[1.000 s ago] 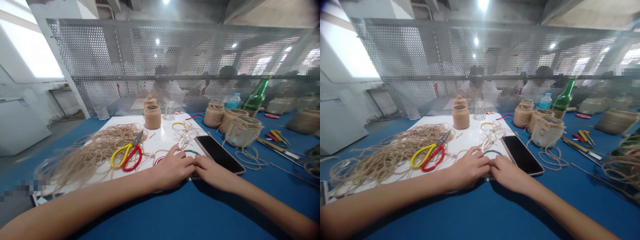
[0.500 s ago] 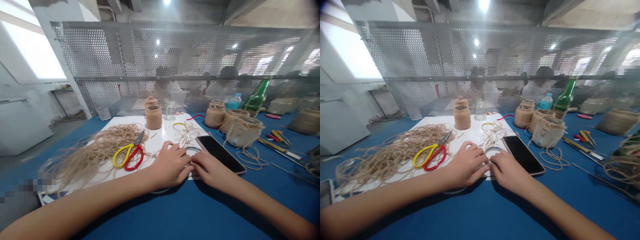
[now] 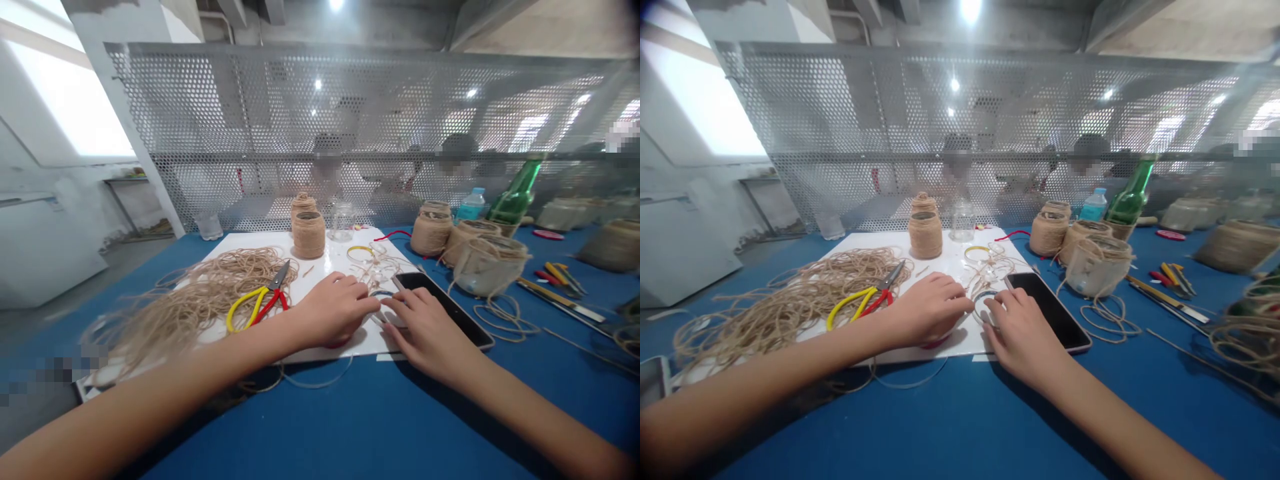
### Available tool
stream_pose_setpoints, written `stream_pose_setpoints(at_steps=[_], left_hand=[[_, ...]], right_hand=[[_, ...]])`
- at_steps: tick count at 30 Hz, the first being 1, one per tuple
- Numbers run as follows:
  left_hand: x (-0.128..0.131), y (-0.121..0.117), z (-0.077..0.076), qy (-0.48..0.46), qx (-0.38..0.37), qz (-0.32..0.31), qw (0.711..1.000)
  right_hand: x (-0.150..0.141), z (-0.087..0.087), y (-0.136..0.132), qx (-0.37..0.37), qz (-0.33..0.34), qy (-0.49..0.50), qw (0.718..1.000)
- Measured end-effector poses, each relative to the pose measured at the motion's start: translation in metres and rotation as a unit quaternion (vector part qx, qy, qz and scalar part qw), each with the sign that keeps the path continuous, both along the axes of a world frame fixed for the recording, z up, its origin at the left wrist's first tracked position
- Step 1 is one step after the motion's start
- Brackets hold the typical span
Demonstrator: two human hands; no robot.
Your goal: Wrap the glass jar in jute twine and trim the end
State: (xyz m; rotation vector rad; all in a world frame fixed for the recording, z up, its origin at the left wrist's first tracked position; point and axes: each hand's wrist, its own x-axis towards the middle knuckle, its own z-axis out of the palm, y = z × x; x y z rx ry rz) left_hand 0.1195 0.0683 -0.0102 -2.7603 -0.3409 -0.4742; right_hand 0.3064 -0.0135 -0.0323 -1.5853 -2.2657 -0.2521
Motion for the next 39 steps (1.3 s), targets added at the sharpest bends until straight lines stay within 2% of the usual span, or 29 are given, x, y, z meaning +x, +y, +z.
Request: stream_pose_setpoints(at_steps=[2, 3, 4, 5, 6, 7, 9, 10, 11, 12, 14, 17, 20, 24, 29, 31, 36, 39], left_hand=[[-0.004, 0.002, 0.002, -0.02, -0.036, 0.013, 0.999], [-0.006, 0.003, 0.004, -0.03, -0.06, 0.014, 0.998], [-0.008, 0.004, 0.005, -0.04, -0.084, 0.013, 0.996], [-0.01, 0.006, 0.006, -0.048, -0.107, 0.01, 0.993], [-0.011, 0.007, 0.007, -0.057, -0.126, 0.008, 0.99], [-0.013, 0.008, 0.008, -0.065, -0.138, 0.008, 0.988], [-0.014, 0.01, 0.009, -0.081, -0.149, 0.017, 0.985], [-0.015, 0.011, 0.01, -0.089, -0.149, 0.022, 0.985], [-0.015, 0.011, 0.01, -0.094, -0.148, 0.027, 0.984], [-0.015, 0.011, 0.011, -0.097, -0.145, 0.032, 0.984], [-0.015, 0.01, 0.012, -0.1, -0.135, 0.042, 0.985], [-0.016, 0.01, 0.013, -0.094, -0.098, 0.058, 0.989], [-0.019, 0.014, 0.013, -0.072, -0.027, 0.079, 0.994], [-0.026, 0.022, 0.016, -0.028, 0.069, 0.114, 0.991], [-0.036, 0.025, 0.022, -0.012, 0.09, 0.108, 0.99], [-0.038, 0.023, 0.024, -0.024, 0.083, 0.126, 0.988], [-0.033, 0.019, 0.024, -0.02, 0.085, 0.127, 0.988], [-0.026, 0.017, 0.023, -0.037, 0.097, 0.128, 0.986]], right_hand=[[-0.004, 0.002, -0.003, -0.035, 0.0, 0.1, 0.994], [-0.007, 0.003, -0.004, -0.08, 0.003, 0.16, 0.984], [-0.012, 0.003, -0.006, -0.142, 0.007, 0.229, 0.963], [-0.018, 0.003, -0.007, -0.211, 0.014, 0.304, 0.929], [-0.024, 0.002, -0.007, -0.281, 0.022, 0.386, 0.878], [-0.03, 0.001, -0.008, -0.338, 0.028, 0.471, 0.814], [-0.041, -0.001, -0.007, -0.394, 0.051, 0.615, 0.681], [-0.046, -0.002, -0.005, -0.404, 0.06, 0.664, 0.627], [-0.049, -0.003, -0.004, -0.408, 0.065, 0.7, 0.582], [-0.051, -0.004, -0.002, -0.409, 0.065, 0.725, 0.55], [-0.054, -0.004, 0.003, -0.409, 0.059, 0.753, 0.512], [-0.056, -0.004, 0.007, -0.41, 0.055, 0.768, 0.489], [-0.058, -0.003, 0.009, -0.409, 0.067, 0.777, 0.474], [-0.059, -0.003, 0.01, -0.382, 0.072, 0.793, 0.469], [-0.054, 0.001, 0.01, -0.387, 0.058, 0.799, 0.457], [-0.052, 0.004, 0.008, -0.389, 0.058, 0.793, 0.465], [-0.05, 0.009, 0.004, -0.395, 0.089, 0.748, 0.525], [-0.049, 0.008, 0.003, -0.4, 0.106, 0.726, 0.55]])
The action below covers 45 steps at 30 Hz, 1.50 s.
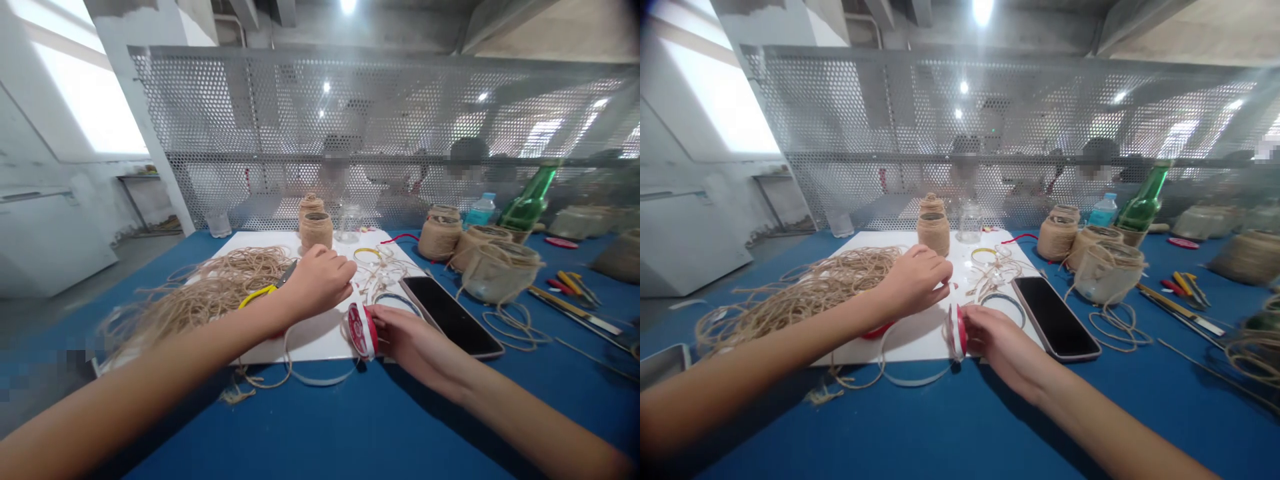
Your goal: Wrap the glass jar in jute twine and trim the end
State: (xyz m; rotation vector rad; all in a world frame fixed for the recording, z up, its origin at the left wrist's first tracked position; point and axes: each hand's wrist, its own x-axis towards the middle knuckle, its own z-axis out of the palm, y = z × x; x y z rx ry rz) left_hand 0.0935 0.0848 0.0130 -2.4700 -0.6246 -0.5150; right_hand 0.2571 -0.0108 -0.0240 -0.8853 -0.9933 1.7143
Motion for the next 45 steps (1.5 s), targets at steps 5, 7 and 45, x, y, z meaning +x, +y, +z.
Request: stream_pose_setpoints(at_steps=[5, 7, 45], left_hand=[[0.011, -0.002, 0.001, 0.007, 0.035, -0.015, 0.999], [0.015, -0.004, 0.001, 0.008, 0.047, -0.021, 0.999], [-0.033, 0.038, -0.008, 0.072, -0.087, 0.157, 0.981]], right_hand=[[0.009, 0.003, -0.003, 0.01, -0.004, -0.04, 0.999], [0.012, 0.003, -0.004, 0.012, -0.008, -0.054, 0.998], [0.042, 0.015, 0.003, 0.095, -0.213, 0.031, 0.972]])
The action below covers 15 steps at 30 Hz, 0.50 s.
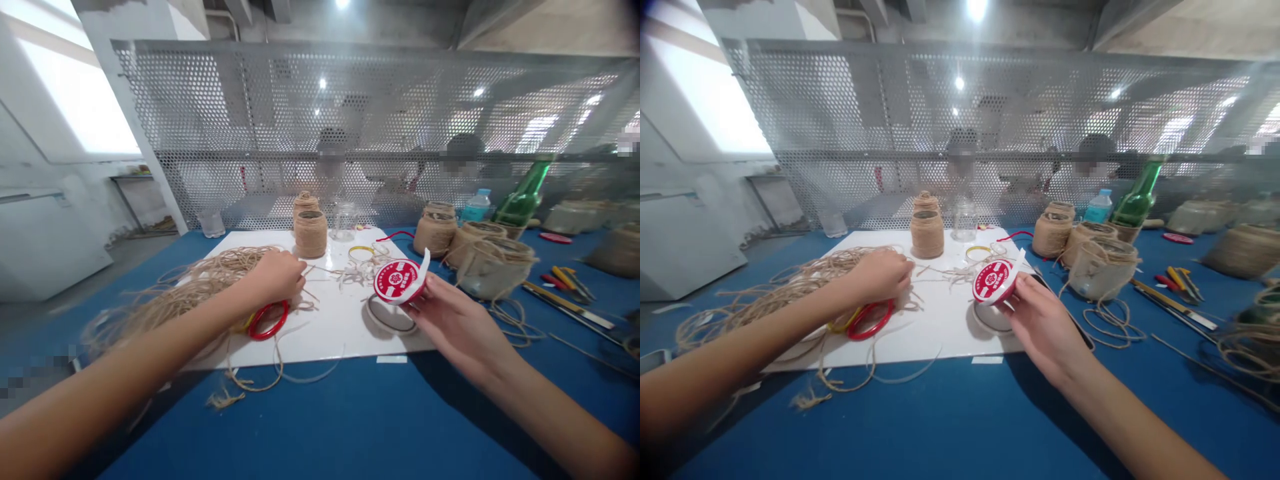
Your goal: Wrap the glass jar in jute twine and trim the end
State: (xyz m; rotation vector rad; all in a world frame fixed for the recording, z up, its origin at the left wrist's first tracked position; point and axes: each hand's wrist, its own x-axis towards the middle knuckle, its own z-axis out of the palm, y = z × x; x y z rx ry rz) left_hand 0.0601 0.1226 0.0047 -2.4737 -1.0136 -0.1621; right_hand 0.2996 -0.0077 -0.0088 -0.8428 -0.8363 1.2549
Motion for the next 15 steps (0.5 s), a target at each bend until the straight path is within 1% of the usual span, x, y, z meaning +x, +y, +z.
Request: stream_pose_setpoints(at_steps=[1, 2, 3, 4, 6, 8, 11, 13, 15], left_hand=[[-0.002, 0.006, 0.002, -0.019, 0.012, 0.017, 1.0], [-0.004, 0.011, 0.004, -0.048, 0.008, 0.03, 0.998], [-0.004, 0.015, 0.006, -0.081, -0.014, 0.035, 0.996], [-0.003, 0.017, 0.008, -0.12, -0.045, 0.03, 0.991], [0.004, 0.014, 0.013, -0.198, -0.104, -0.012, 0.975], [0.016, -0.001, 0.018, -0.263, -0.127, -0.074, 0.954], [0.039, -0.034, 0.023, -0.282, -0.208, -0.183, 0.918], [0.052, -0.051, 0.025, -0.291, -0.256, -0.209, 0.898], [0.063, -0.057, 0.026, -0.298, -0.287, -0.199, 0.888]], right_hand=[[-0.001, 0.0, 0.0, 0.004, 0.007, -0.008, 1.0], [-0.003, 0.0, -0.001, 0.008, 0.018, -0.017, 1.0], [-0.005, -0.001, -0.001, 0.011, 0.029, -0.025, 0.999], [-0.008, -0.002, -0.002, 0.011, 0.039, -0.032, 0.999], [-0.011, -0.005, -0.003, 0.003, 0.051, -0.051, 0.997], [-0.013, -0.009, -0.003, -0.003, 0.056, -0.084, 0.995], [-0.013, -0.016, -0.003, 0.016, 0.057, -0.157, 0.986], [-0.012, -0.02, -0.003, 0.036, 0.054, -0.202, 0.977], [-0.011, -0.022, -0.003, 0.051, 0.055, -0.246, 0.966]])
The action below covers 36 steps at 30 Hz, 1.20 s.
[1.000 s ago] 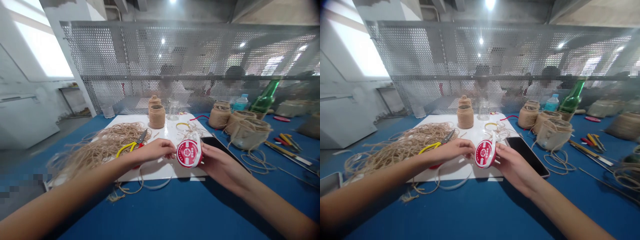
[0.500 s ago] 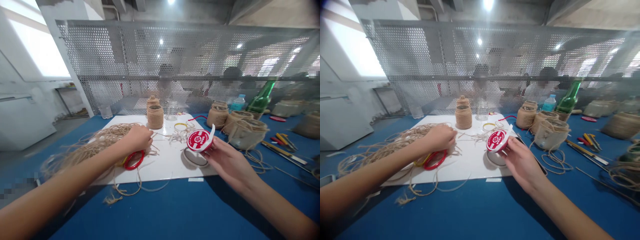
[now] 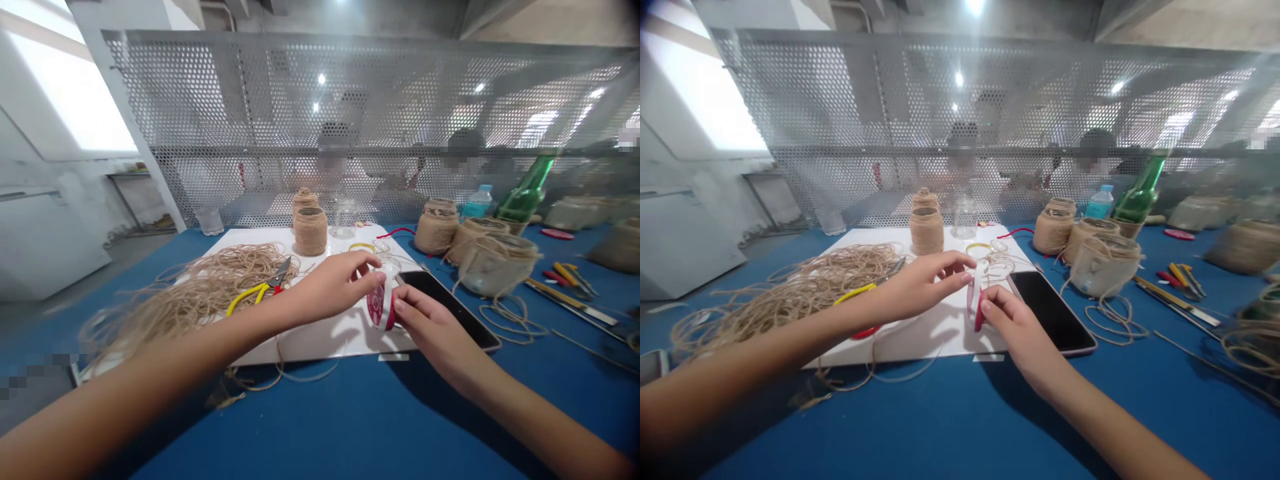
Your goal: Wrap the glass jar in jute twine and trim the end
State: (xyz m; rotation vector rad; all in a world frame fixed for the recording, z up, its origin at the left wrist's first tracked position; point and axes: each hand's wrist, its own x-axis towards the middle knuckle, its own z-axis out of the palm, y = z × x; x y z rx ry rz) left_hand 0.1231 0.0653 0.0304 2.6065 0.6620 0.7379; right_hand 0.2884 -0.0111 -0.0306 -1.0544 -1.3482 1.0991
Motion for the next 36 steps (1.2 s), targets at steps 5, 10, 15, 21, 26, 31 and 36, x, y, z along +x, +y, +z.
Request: stream_pose_setpoints(at_steps=[5, 10, 15, 21, 26, 31, 36], left_hand=[[0.013, 0.011, -0.001, -0.006, -0.068, -0.018, 0.997], [0.01, 0.013, -0.002, -0.014, -0.056, -0.028, 0.998], [0.004, 0.005, 0.001, 0.02, -0.042, -0.077, 0.996], [0.003, -0.002, -0.002, 0.037, 0.035, -0.065, 0.997], [0.002, -0.009, -0.008, 0.059, 0.053, -0.051, 0.996], [0.005, -0.008, -0.015, 0.049, 0.055, -0.044, 0.996], [0.01, -0.01, -0.015, 0.017, 0.056, -0.06, 0.997]], right_hand=[[0.0, -0.001, -0.001, 0.025, 0.011, -0.08, 0.996], [0.002, -0.007, 0.001, -0.005, -0.003, -0.056, 0.998], [0.001, -0.013, 0.003, -0.038, -0.007, 0.0, 0.999], [-0.004, -0.011, 0.002, -0.064, 0.014, 0.075, 0.995], [-0.006, -0.01, 0.001, -0.062, 0.013, 0.092, 0.994], [-0.004, -0.011, 0.003, -0.062, 0.002, 0.095, 0.994], [0.0, -0.01, 0.006, -0.062, -0.021, 0.093, 0.993]])
